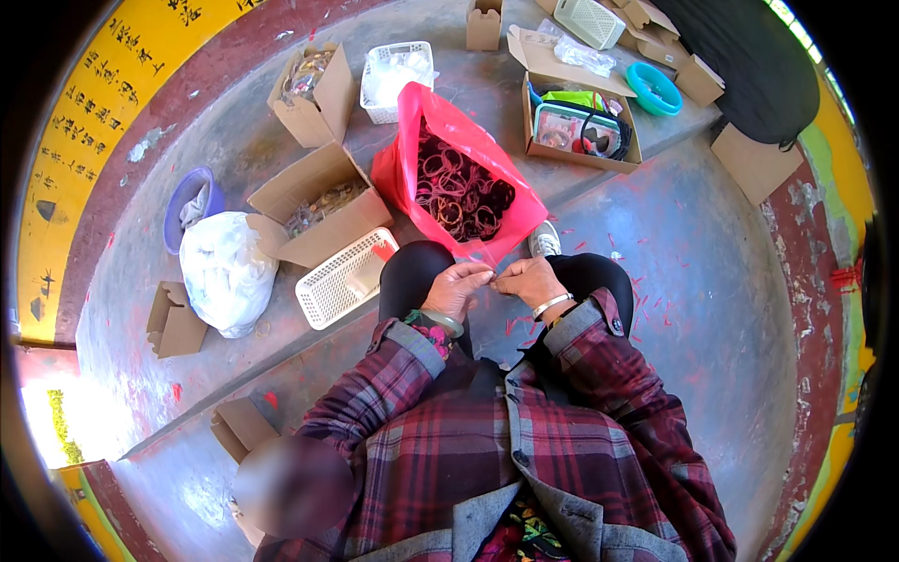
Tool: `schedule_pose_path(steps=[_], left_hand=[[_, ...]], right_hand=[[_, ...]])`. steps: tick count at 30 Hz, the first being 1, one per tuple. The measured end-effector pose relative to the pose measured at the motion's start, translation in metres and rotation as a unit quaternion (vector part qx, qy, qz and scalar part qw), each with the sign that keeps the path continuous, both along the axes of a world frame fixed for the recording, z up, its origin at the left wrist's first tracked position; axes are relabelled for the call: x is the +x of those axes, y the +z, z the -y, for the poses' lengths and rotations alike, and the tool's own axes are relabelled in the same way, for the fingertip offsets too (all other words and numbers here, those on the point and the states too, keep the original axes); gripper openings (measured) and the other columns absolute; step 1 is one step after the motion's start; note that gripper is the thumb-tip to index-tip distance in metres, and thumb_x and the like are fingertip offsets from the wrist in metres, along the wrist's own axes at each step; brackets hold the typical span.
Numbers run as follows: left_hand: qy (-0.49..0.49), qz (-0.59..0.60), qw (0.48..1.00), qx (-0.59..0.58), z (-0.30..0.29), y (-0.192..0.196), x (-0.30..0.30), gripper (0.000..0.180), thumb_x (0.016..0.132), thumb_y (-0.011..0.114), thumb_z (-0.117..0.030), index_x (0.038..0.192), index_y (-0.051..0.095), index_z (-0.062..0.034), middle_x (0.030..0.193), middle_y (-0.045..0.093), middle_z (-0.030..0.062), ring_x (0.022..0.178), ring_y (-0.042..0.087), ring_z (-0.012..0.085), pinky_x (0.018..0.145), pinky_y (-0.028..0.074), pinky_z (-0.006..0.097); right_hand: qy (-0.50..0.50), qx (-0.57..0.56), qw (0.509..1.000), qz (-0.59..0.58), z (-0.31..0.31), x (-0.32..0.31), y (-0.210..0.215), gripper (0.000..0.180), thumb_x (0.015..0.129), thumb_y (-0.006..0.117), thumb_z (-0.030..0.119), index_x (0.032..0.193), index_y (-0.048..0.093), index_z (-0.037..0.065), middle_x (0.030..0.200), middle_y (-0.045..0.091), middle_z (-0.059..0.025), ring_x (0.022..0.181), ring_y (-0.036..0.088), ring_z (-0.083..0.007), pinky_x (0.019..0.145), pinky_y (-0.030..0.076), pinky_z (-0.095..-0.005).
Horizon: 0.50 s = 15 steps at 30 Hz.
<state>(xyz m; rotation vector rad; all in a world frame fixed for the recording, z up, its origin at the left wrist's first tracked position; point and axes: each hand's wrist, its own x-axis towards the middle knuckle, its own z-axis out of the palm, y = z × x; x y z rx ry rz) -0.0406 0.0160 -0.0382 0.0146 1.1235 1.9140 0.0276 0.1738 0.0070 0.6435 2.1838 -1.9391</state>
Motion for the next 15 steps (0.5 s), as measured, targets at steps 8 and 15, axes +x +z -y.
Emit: schedule_pose_path(steps=[8,15], left_hand=[[0.014,-0.007,1.0,-0.02,-0.0012,0.0006,0.0023,0.011,0.081,0.065,-0.014,0.089,0.062,-0.0068,0.078,0.063,0.0008,0.056,0.049,0.0054,0.047,0.036,0.018],[0.026,-0.106,0.984,-0.144,-0.0038,-0.0024,0.0033,0.009,0.081,0.062,-0.011,0.084,0.063,-0.0025,0.073,0.061,0.0034,0.054,0.05,0.0077,0.046,0.038,0.02]], right_hand=[[0.018,0.037,0.999,-0.002,0.0028,-0.0008,0.0013,0.016,0.066,0.073,0.011,0.072,0.067,-0.003,0.064,0.063,-0.0065,0.06,0.056,-0.0092,0.058,0.045,-0.0246],[-0.007,0.305,0.947,-0.098,0.0073,-0.0001,0.0032,0.019,0.068,0.068,0.015,0.081,0.064,0.002,0.079,0.063,-0.0134,0.073,0.062,-0.0242,0.062,0.047,-0.0329]])
